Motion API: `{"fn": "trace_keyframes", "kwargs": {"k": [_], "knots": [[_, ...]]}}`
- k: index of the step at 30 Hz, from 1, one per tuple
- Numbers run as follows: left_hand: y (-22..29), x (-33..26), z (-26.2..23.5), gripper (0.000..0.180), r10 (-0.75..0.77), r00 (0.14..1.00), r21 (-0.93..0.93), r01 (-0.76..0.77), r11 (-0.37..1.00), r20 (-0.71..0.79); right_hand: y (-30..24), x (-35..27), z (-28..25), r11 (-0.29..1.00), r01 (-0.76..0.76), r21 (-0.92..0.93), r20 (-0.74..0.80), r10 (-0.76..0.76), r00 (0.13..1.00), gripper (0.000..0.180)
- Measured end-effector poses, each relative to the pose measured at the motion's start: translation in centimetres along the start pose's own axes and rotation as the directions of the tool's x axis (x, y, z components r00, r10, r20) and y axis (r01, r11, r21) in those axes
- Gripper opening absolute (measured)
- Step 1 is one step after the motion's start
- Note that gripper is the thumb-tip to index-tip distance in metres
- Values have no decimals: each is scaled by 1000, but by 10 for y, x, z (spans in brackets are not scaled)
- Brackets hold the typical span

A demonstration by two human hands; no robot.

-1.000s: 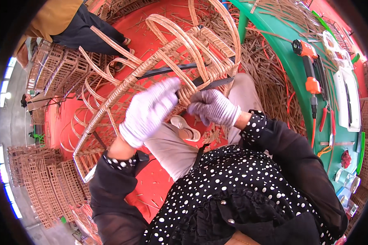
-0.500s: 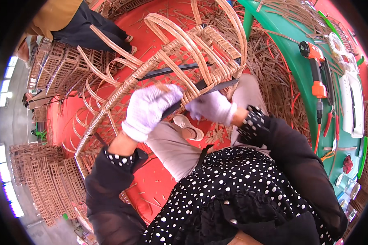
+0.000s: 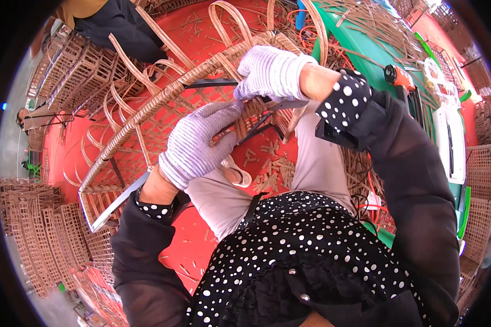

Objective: Assembling and weaving a rattan chair frame using a nail gun, pliers, and cutters.

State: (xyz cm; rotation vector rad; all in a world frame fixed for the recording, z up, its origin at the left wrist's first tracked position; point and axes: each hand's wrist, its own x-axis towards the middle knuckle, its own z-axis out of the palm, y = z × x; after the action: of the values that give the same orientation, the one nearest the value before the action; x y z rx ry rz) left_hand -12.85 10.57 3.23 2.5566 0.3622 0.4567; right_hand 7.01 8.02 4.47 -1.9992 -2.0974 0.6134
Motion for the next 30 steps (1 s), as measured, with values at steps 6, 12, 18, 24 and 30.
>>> {"fn": "trace_keyframes", "kwargs": {"k": [6,12,18,24,30], "knots": [[-7,15,2,26,-87,996,-24,88,996,15,0,-13,-9,959,-139,246,82,122,989,34],[-17,28,4,22,-288,955,-260,298,919,74,9,-22,1,757,-119,643,-159,283,946,20],[-16,35,-3,23,-386,891,-396,452,800,238,13,-22,1,732,-85,675,-208,300,931,18],[-9,22,14,33,-8,991,81,19,997,-133,17,-11,0,939,-55,339,-297,162,941,43],[-5,15,10,31,209,968,302,-160,940,-137,10,5,-3,954,-60,294,-241,135,961,32]]}}
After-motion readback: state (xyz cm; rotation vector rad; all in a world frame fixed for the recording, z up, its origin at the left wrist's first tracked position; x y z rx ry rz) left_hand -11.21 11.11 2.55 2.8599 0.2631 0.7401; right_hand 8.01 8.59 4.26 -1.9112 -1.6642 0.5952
